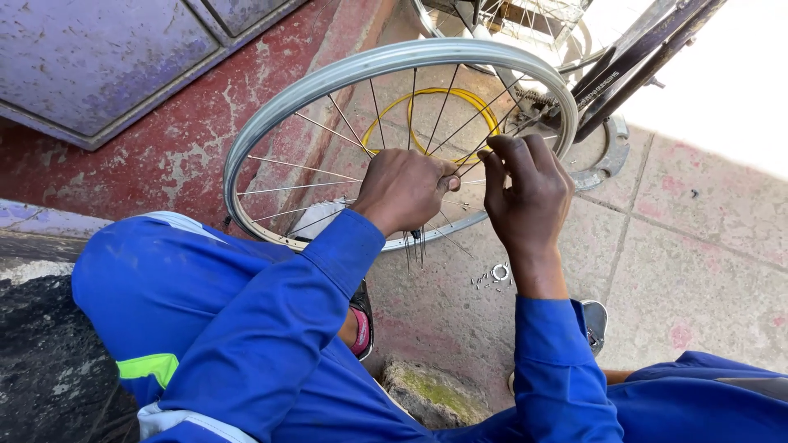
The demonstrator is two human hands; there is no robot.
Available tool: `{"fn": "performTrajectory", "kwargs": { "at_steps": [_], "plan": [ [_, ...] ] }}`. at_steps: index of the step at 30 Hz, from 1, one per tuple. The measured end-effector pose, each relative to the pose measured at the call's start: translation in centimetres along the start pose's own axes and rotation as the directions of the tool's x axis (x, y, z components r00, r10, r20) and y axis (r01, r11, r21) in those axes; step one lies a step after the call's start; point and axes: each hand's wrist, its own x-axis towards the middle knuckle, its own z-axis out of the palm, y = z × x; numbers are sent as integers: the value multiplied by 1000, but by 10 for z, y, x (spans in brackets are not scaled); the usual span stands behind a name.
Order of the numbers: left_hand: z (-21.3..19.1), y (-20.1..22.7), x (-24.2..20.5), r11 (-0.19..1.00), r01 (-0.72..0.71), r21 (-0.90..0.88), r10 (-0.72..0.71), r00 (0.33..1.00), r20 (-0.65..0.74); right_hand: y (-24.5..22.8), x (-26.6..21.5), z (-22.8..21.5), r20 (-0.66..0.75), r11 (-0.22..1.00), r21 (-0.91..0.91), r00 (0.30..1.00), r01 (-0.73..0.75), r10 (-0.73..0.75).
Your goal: Lacing metal spokes through a hub and into a bicycle rim to assemble a wheel.
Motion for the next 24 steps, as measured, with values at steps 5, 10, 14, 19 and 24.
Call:
{"fn": "performTrajectory", "kwargs": {
  "at_steps": [5,10,14,19,24],
  "plan": [
    [5,-5,1,1000,-6,4,6,1000,9,-15,10,-8,-23,992,117,998,55,-53],
    [-6,1,-2,999,19,-32,-18,1000,12,-7,4,-4,12,859,448,962,-249,273],
    [-9,3,-4,999,3,-39,-2,1000,13,10,-8,7,483,362,732,815,-577,321],
    [-10,3,-5,999,-1,-36,2,999,34,8,-19,22,544,122,790,779,-601,312],
    [0,4,-3,1000,-21,22,20,1000,19,22,-37,48,455,62,848,784,-526,424]
  ]
}}
